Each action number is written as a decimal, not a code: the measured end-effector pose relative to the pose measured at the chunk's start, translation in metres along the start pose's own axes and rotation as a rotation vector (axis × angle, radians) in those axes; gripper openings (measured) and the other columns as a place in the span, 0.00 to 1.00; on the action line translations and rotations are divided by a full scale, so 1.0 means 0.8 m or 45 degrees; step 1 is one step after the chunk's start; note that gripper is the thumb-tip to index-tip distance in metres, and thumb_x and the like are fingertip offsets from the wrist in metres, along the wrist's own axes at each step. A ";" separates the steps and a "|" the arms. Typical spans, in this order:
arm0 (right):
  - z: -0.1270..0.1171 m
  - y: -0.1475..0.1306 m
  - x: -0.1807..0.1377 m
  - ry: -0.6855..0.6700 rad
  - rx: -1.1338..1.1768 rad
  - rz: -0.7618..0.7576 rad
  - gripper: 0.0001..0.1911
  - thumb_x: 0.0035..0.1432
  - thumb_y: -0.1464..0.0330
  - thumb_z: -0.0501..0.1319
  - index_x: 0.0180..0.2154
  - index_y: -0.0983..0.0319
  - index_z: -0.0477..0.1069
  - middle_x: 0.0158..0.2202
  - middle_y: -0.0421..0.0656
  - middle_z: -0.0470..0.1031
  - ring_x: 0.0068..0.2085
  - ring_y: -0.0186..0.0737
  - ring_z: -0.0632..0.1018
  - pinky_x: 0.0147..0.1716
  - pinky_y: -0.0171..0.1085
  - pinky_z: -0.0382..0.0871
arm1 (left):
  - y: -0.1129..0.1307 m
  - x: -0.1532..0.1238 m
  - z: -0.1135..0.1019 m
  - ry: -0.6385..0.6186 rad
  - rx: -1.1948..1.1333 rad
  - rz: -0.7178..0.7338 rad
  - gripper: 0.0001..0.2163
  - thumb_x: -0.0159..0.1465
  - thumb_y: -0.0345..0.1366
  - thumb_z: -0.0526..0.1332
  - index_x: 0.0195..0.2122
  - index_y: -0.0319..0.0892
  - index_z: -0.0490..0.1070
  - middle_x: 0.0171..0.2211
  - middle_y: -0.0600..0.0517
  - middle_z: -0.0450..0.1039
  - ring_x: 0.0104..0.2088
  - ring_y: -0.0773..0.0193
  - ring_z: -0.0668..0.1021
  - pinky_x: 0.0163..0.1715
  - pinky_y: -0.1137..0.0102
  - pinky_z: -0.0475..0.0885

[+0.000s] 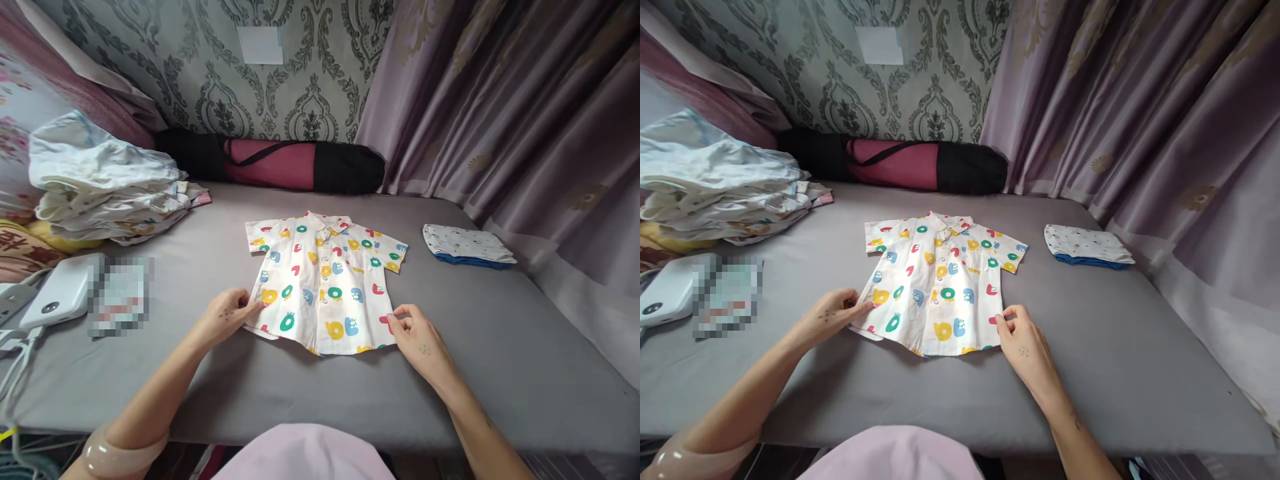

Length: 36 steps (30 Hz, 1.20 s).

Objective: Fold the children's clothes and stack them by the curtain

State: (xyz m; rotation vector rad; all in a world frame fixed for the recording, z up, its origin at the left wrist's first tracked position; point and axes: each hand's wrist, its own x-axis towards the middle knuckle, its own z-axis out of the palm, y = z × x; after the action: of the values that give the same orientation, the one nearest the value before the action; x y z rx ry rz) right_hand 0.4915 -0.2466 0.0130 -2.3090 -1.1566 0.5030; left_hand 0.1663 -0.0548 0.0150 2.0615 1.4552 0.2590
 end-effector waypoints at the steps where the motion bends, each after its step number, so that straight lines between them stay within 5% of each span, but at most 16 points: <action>1: 0.001 0.000 0.001 -0.009 0.021 -0.005 0.13 0.59 0.54 0.53 0.37 0.56 0.63 0.22 0.37 0.73 0.24 0.40 0.72 0.25 0.36 0.61 | 0.001 -0.001 -0.003 -0.019 -0.050 -0.018 0.25 0.53 0.63 0.56 0.22 0.43 0.64 0.22 0.53 0.65 0.25 0.64 0.67 0.23 0.71 0.59; 7: -0.012 0.007 0.004 -0.092 -0.046 -0.044 0.13 0.59 0.57 0.53 0.41 0.55 0.69 0.18 0.34 0.67 0.22 0.37 0.69 0.23 0.34 0.56 | -0.011 -0.002 -0.020 -0.048 -0.257 -0.141 0.25 0.51 0.63 0.60 0.32 0.44 0.65 0.23 0.55 0.70 0.24 0.65 0.68 0.21 0.73 0.57; 20: -0.043 0.009 0.002 -0.288 -0.302 -0.164 0.18 0.61 0.60 0.51 0.47 0.49 0.75 0.32 0.40 0.79 0.32 0.43 0.77 0.29 0.36 0.62 | -0.030 0.002 -0.038 -0.287 -0.149 -0.108 0.23 0.49 0.60 0.60 0.36 0.46 0.65 0.24 0.53 0.74 0.25 0.60 0.72 0.23 0.70 0.63; 24: -0.058 -0.020 0.017 -0.375 -0.432 -0.215 0.17 0.63 0.62 0.50 0.36 0.51 0.78 0.32 0.40 0.79 0.33 0.42 0.77 0.31 0.36 0.61 | -0.015 0.030 -0.051 -0.151 0.148 0.009 0.20 0.52 0.55 0.58 0.37 0.46 0.70 0.28 0.50 0.77 0.29 0.56 0.76 0.27 0.68 0.65; 26: -0.050 -0.044 0.036 -0.323 -0.442 -0.290 0.19 0.65 0.63 0.47 0.34 0.54 0.77 0.34 0.43 0.80 0.35 0.43 0.77 0.33 0.36 0.62 | 0.004 0.057 -0.054 -0.014 0.285 0.058 0.19 0.57 0.55 0.54 0.36 0.46 0.72 0.32 0.47 0.78 0.33 0.53 0.77 0.28 0.67 0.65; 30: 0.001 -0.083 0.091 -0.139 -0.314 -0.611 0.23 0.68 0.64 0.44 0.57 0.60 0.68 0.59 0.48 0.71 0.57 0.42 0.71 0.54 0.37 0.60 | 0.040 0.121 -0.045 -0.015 0.526 -0.112 0.19 0.60 0.53 0.53 0.29 0.43 0.71 0.36 0.41 0.78 0.38 0.48 0.79 0.29 0.67 0.65; 33: 0.045 -0.093 0.125 -0.207 -0.428 -0.618 0.29 0.69 0.60 0.44 0.67 0.65 0.54 0.70 0.51 0.50 0.69 0.46 0.51 0.65 0.45 0.43 | 0.047 0.153 -0.028 0.105 0.502 -0.203 0.19 0.60 0.50 0.57 0.41 0.40 0.70 0.43 0.36 0.77 0.44 0.46 0.79 0.32 0.66 0.68; 36: 0.072 -0.089 0.139 -0.245 -0.504 -0.562 0.32 0.70 0.56 0.42 0.69 0.62 0.48 0.72 0.50 0.40 0.71 0.47 0.42 0.67 0.52 0.35 | 0.039 0.166 -0.009 0.207 0.428 -0.127 0.20 0.62 0.43 0.57 0.52 0.37 0.63 0.46 0.35 0.76 0.47 0.46 0.78 0.37 0.64 0.70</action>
State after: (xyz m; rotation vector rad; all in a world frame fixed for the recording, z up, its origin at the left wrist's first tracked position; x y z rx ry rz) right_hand 0.4800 -0.1037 -0.0026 -2.2434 -1.9473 0.3561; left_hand 0.2381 0.0617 0.0155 2.2633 1.7971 0.1524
